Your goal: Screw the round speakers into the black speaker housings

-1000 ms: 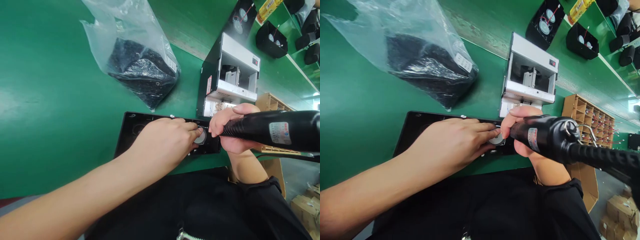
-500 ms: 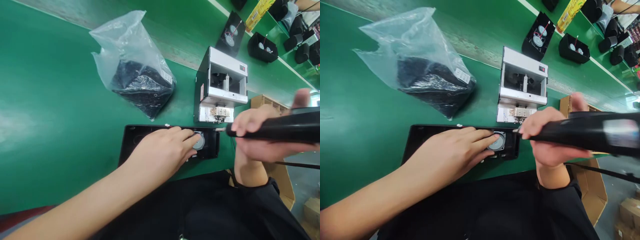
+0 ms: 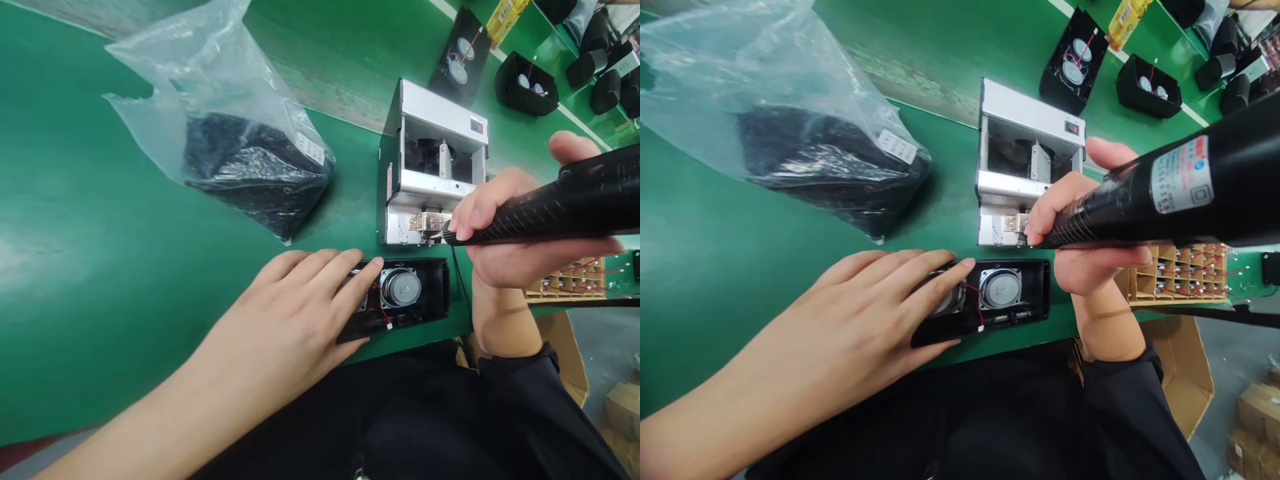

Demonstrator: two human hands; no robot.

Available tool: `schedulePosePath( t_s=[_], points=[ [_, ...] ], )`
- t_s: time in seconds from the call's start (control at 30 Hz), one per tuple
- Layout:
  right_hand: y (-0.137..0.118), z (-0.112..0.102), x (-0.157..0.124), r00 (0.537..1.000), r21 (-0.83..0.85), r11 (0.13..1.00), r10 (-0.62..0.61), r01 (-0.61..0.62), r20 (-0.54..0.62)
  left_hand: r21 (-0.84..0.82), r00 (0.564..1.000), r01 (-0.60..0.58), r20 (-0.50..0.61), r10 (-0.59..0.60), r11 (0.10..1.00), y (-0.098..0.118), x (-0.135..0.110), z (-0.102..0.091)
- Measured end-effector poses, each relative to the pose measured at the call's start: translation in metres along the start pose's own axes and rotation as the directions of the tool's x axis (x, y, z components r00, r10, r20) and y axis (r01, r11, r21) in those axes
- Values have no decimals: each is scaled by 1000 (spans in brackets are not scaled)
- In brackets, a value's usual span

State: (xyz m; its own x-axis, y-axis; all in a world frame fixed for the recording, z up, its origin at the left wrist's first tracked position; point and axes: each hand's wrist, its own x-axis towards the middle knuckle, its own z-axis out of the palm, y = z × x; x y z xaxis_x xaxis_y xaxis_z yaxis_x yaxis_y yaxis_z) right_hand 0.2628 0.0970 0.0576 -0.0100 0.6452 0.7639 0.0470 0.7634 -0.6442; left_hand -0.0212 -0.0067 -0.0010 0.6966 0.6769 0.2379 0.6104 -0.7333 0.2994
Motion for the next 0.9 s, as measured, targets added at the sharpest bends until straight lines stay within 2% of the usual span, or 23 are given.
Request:
schedulePosePath(
  t_s=[0.17, 0.27, 0.37, 0.47, 0.57, 0.67, 0.77, 0.83, 0.9],
  points=[
    [-6, 14, 1, 999, -108, 994, -32, 28, -32, -70, 999, -18, -45, 15, 997, 12, 2, -3],
    [-2, 17, -1, 994, -172, 985, -50, 32, -102, -123, 996, -10, -88, 0, 992, 21, 2, -4],
    [11, 13, -5, 991, -172, 984, 30, -53, -134, -138, 989, -24, -146, 3, 990, 28, 4, 1],
    [12, 9, -8, 988, -61, 990, 121, -127, -99, -179, 974, -39, -225, -2, 983, 30, 7, 10],
    [-18, 4, -11, 983, 35, 985, 173, -171, -64, -174, 982, -90, -179, 58, 981, 28, 11, 19],
    [-73, -5, -14, 946, 112, 941, 323, -319, -21, -137, 991, -110, -94, 98, 984, 26, 14, 22],
    [-116, -12, -22, 924, 86, 921, 382, -379, -21, -94, 992, -114, -58, 109, 989, 27, 17, 20],
    [-126, -15, -32, 915, 80, 913, 403, -400, -21, -57, 991, -128, -49, 125, 990, 28, 19, 19],
    [-123, -17, -46, 911, 99, 908, 412, -408, -26, -39, 988, -147, -52, 145, 988, 29, 19, 20]
  ],
)
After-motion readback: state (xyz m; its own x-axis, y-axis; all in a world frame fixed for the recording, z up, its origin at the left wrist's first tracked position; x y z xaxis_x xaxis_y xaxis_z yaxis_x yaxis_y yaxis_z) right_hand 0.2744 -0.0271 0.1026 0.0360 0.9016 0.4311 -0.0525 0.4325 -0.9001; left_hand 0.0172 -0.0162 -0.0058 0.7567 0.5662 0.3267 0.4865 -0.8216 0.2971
